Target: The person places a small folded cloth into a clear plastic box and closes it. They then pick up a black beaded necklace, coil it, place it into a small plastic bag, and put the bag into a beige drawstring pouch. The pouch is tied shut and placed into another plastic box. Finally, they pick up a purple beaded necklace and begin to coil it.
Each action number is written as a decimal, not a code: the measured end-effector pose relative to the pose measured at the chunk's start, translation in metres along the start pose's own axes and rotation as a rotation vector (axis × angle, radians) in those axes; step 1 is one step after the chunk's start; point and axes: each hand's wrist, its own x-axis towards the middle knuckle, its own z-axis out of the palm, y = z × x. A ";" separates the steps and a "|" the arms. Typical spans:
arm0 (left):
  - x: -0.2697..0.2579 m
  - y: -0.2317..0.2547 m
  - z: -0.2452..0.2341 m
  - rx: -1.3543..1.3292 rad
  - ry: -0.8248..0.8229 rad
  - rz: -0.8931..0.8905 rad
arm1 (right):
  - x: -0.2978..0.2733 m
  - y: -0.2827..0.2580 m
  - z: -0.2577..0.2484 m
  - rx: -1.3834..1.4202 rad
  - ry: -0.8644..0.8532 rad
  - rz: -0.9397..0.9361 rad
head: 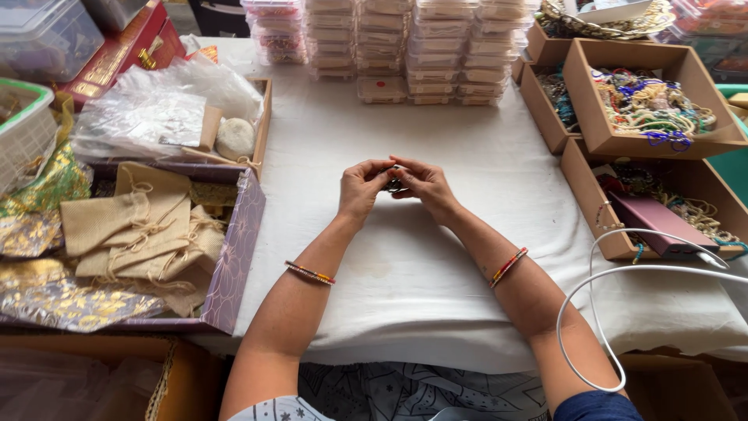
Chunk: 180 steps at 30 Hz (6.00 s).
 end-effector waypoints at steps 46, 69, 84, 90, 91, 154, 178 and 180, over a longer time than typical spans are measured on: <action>0.015 0.123 -0.300 1.632 0.517 -0.430 | -0.006 -0.009 0.009 -0.198 0.123 0.146; 0.052 0.059 -0.049 0.753 0.167 0.746 | 0.001 0.010 -0.005 -0.166 0.108 0.126; 0.007 0.000 -0.037 1.119 0.125 0.602 | 0.003 0.011 -0.009 -0.132 0.276 -0.042; 0.006 0.013 -0.033 1.040 0.121 0.274 | 0.001 0.016 -0.004 -0.194 0.231 -0.141; 0.005 0.014 -0.032 1.042 0.114 0.230 | 0.000 0.015 -0.002 -0.241 0.238 -0.161; -0.008 0.023 -0.008 0.754 -0.048 0.172 | -0.021 -0.020 0.020 -1.229 0.201 -1.018; -0.010 0.033 -0.008 0.490 -0.016 0.236 | -0.017 -0.008 0.006 -1.701 0.068 -0.788; -0.017 0.047 -0.004 0.553 -0.002 0.328 | -0.021 -0.014 0.008 -1.594 0.171 -0.769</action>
